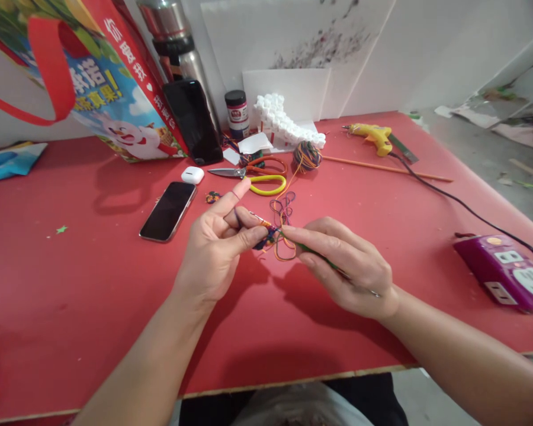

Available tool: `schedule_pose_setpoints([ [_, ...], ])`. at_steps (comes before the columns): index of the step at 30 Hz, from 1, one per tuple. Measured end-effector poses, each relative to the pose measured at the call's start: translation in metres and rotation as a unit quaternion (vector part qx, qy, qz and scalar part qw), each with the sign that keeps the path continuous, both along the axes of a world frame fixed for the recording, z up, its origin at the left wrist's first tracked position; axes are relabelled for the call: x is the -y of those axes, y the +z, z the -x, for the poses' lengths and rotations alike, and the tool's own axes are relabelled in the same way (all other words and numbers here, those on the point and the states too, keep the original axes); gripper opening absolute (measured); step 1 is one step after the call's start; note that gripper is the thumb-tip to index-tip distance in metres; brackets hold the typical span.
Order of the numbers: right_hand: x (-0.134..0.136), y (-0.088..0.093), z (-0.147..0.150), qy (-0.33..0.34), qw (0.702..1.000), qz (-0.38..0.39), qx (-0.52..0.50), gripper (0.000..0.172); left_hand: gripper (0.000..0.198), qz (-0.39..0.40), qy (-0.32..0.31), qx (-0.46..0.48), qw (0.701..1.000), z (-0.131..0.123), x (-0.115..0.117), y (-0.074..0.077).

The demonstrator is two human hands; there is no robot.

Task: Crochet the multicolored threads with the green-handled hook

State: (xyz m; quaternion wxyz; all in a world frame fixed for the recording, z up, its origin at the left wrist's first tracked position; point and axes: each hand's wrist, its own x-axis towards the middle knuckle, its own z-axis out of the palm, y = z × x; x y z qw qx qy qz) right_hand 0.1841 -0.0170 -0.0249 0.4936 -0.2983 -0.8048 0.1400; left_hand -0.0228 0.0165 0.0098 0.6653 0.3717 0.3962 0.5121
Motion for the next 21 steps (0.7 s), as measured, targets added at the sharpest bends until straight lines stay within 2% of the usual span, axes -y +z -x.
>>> schedule_pose_setpoints([
  [11,-0.0003,0.0022,-0.0033,0.009,1.000,0.003,-0.006,0.040,0.070,-0.025,0.020,-0.013,0.999,0.0018,-0.0010,-0.0003],
  [21,0.0003,0.0059,-0.0073,0.002,1.000,-0.009,0.012,0.042,0.078,-0.045,0.016,-0.009,0.999,0.0033,-0.0015,-0.0009],
])
